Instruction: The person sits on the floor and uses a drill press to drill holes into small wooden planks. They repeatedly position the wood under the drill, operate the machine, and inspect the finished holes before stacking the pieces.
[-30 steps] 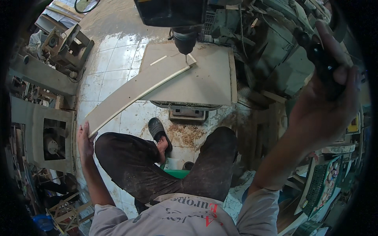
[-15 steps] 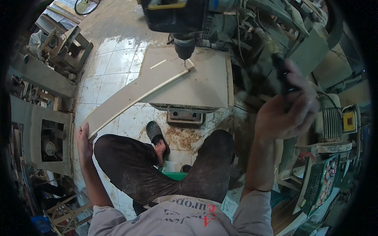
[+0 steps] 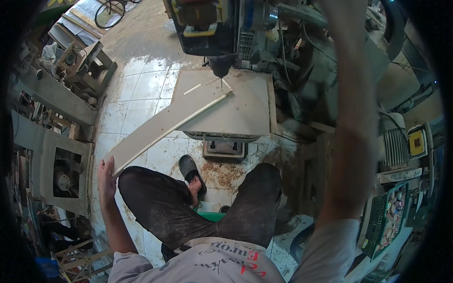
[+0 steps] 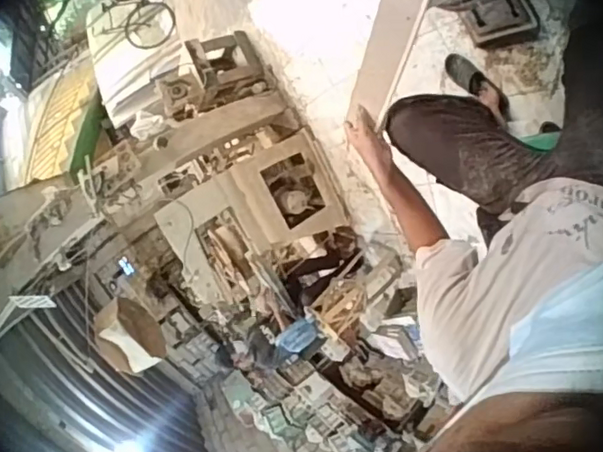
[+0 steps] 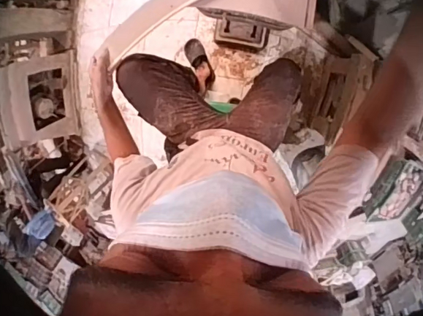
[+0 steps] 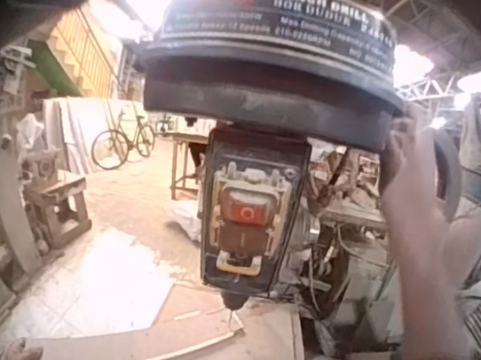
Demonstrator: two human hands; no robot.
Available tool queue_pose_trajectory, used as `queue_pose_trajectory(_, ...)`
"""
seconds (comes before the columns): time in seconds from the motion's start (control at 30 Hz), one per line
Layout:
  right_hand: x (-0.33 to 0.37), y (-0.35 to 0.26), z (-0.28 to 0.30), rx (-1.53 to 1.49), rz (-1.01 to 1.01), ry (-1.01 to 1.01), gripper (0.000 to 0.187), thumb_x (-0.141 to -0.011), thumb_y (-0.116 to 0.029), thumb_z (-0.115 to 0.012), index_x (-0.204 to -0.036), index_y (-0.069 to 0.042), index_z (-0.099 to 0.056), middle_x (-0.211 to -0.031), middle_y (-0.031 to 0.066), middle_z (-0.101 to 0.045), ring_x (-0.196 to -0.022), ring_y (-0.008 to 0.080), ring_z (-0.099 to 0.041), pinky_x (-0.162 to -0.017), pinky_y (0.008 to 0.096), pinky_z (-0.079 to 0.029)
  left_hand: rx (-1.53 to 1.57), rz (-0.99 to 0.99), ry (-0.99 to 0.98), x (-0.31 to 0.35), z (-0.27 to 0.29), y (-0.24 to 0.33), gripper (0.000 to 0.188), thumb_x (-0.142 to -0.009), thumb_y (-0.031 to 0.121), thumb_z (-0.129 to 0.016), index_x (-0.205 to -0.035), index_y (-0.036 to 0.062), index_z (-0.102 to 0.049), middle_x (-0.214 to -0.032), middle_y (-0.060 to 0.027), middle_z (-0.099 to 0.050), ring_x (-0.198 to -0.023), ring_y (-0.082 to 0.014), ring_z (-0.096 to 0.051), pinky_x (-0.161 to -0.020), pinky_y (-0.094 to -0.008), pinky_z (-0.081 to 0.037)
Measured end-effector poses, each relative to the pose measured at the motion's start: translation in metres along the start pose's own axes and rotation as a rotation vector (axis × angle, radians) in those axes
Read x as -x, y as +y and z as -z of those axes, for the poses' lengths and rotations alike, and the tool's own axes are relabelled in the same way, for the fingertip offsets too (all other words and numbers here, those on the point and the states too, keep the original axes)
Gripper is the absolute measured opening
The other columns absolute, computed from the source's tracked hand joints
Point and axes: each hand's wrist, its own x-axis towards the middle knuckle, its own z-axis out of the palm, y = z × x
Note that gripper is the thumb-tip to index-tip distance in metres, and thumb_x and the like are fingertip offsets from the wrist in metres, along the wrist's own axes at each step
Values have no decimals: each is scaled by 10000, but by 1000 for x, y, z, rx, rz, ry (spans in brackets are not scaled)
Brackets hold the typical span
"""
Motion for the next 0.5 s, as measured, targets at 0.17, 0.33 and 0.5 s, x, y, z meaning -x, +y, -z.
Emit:
queue_pose_trajectory(0.17, 190, -66, 48, -627, -384, -259, 454, -894, -98, -560, -1305, 26, -412, -1240, 160, -523, -1157, 225, -518, -983, 343, -409, -182, 42, 34, 49, 21, 24, 217, -857, 118, -670, -976, 50, -501, -838, -68, -640, -695, -113, -620, -617, -235, -498)
queue_pose_trajectory(0.33, 304, -122, 112, -1023, -1333, -1299, 277, -932, -205, -604, -1083, 21, -549, -979, 66, -612, -870, 125, -605, -808, 277, -492, -450, 223, -172, 101, 16, 37, 227, -827, 117, -708, -872, 71, -490, -783, -58, -634, -640, -102, -603, -523, -230, -466)
queue_pose_trajectory(0.5, 373, -168, 159, -1297, -1677, -1543, 479, -915, -193, -635, -1283, 17, -414, -1102, 131, -609, -1012, 167, -599, -896, 306, -474, -376, 527, -429, 166, -37, 5, 267, -870, 141, -677, -1041, 20, -512, -891, -98, -631, -754, -152, -645, -621, -324, -573)
